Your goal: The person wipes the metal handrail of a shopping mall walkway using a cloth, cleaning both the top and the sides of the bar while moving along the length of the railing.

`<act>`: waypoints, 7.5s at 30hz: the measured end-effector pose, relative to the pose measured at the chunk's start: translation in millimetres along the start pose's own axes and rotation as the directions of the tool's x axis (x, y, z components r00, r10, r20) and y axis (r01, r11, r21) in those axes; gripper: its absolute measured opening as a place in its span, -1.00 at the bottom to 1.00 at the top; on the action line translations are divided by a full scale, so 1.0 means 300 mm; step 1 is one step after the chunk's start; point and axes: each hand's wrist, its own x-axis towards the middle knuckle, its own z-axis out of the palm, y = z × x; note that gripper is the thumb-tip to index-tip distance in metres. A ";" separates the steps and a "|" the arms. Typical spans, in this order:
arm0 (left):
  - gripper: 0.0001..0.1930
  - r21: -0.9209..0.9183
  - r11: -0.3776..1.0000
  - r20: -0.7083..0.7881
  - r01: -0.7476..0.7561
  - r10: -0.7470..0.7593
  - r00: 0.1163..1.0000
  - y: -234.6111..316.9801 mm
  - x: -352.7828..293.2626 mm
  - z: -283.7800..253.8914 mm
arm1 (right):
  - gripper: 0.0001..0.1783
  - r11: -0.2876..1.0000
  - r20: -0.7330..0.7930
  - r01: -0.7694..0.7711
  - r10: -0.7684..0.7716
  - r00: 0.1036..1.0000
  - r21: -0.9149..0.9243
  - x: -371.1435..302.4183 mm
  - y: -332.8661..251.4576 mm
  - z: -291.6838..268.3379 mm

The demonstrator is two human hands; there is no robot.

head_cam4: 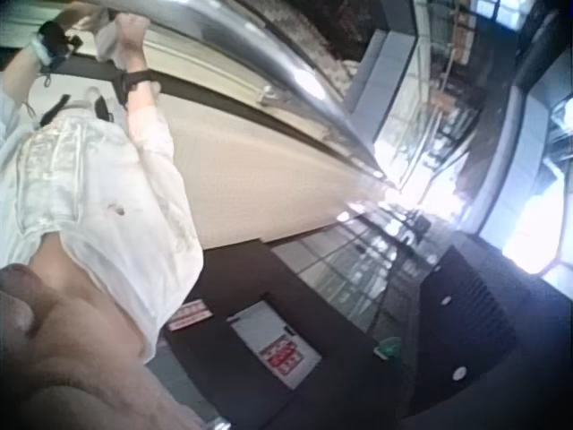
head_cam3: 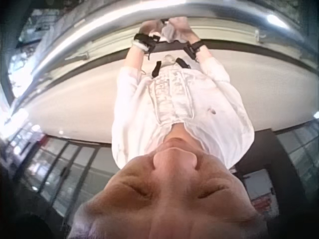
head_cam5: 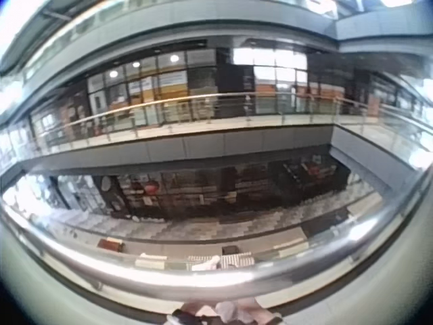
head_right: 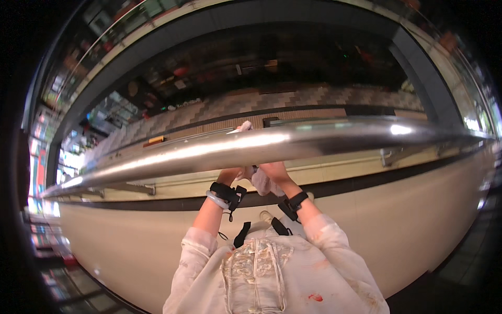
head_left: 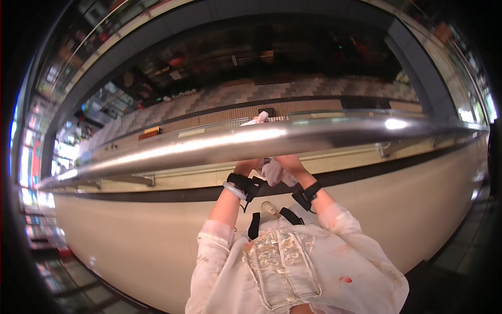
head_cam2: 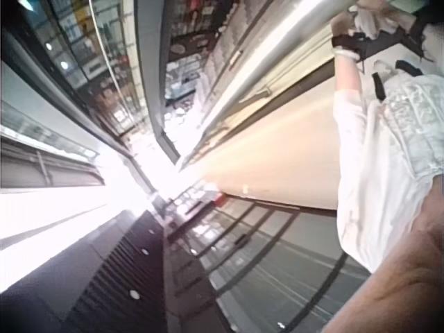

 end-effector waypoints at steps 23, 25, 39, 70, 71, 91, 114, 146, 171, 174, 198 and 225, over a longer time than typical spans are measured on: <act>-0.72 0.159 0.947 0.062 0.279 -0.291 0.955 -0.105 -0.064 0.056 | -0.31 0.999 -0.338 -0.036 0.031 0.941 -0.009 -0.040 0.088 0.061; -0.71 0.172 0.935 0.059 0.309 -0.323 0.945 -0.128 -0.100 0.044 | -0.39 0.980 -0.263 -0.074 0.122 0.957 0.186 -0.023 0.024 0.059; -0.69 0.190 0.927 0.059 0.323 -0.339 0.939 -0.131 -0.085 0.052 | -0.28 0.987 -0.351 0.023 -0.079 0.933 -0.160 -0.099 -0.090 0.023; -0.71 -0.197 0.933 -0.050 0.301 -0.317 0.947 -0.142 -0.078 0.072 | -0.75 0.753 -0.219 -0.142 -0.003 0.976 -0.643 -0.003 -0.289 0.047; -0.71 -0.201 0.932 -0.074 0.301 -0.321 0.944 -0.156 -0.087 0.052 | -0.75 0.815 -0.217 -0.179 0.068 0.974 -0.551 -0.023 -0.284 0.072; -0.66 -0.801 -0.541 0.176 -0.256 -0.622 0.763 0.270 -0.074 -0.211 | -0.27 0.958 -0.093 -0.077 0.053 0.994 -0.276 -0.264 -0.193 -0.084; -0.67 -0.756 0.622 -0.393 0.202 -0.679 0.621 0.335 -0.278 -0.232 | -0.51 0.878 0.554 0.254 0.015 0.833 -0.406 -0.081 -0.363 0.101; -0.68 -0.664 0.694 -0.679 -0.279 -0.716 -0.162 0.051 -1.401 -1.425 | -0.30 0.984 0.777 -0.058 -0.095 0.622 0.167 -0.027 -0.473 1.581; -0.68 -0.674 0.728 -0.738 -0.123 -0.662 0.127 -0.833 -1.333 -2.422 | -0.25 0.984 0.870 -0.150 -0.008 0.493 0.094 0.400 -0.519 2.626; -0.77 -0.713 0.687 -0.701 -0.137 -0.697 0.151 -0.938 -1.220 -2.482 | -0.24 0.998 0.817 0.020 -0.060 0.573 0.060 0.458 -0.414 2.631; -0.66 -0.655 0.697 -0.303 0.292 -0.596 0.744 -1.321 -1.344 -2.637 | -0.28 0.969 0.434 -0.217 0.146 0.889 0.119 0.456 -0.632 3.203; -0.76 -0.447 0.796 -0.182 0.407 -0.527 0.830 -1.225 -1.344 -2.770 | -0.32 0.974 0.131 0.210 -0.198 0.971 -0.083 0.501 -0.532 3.294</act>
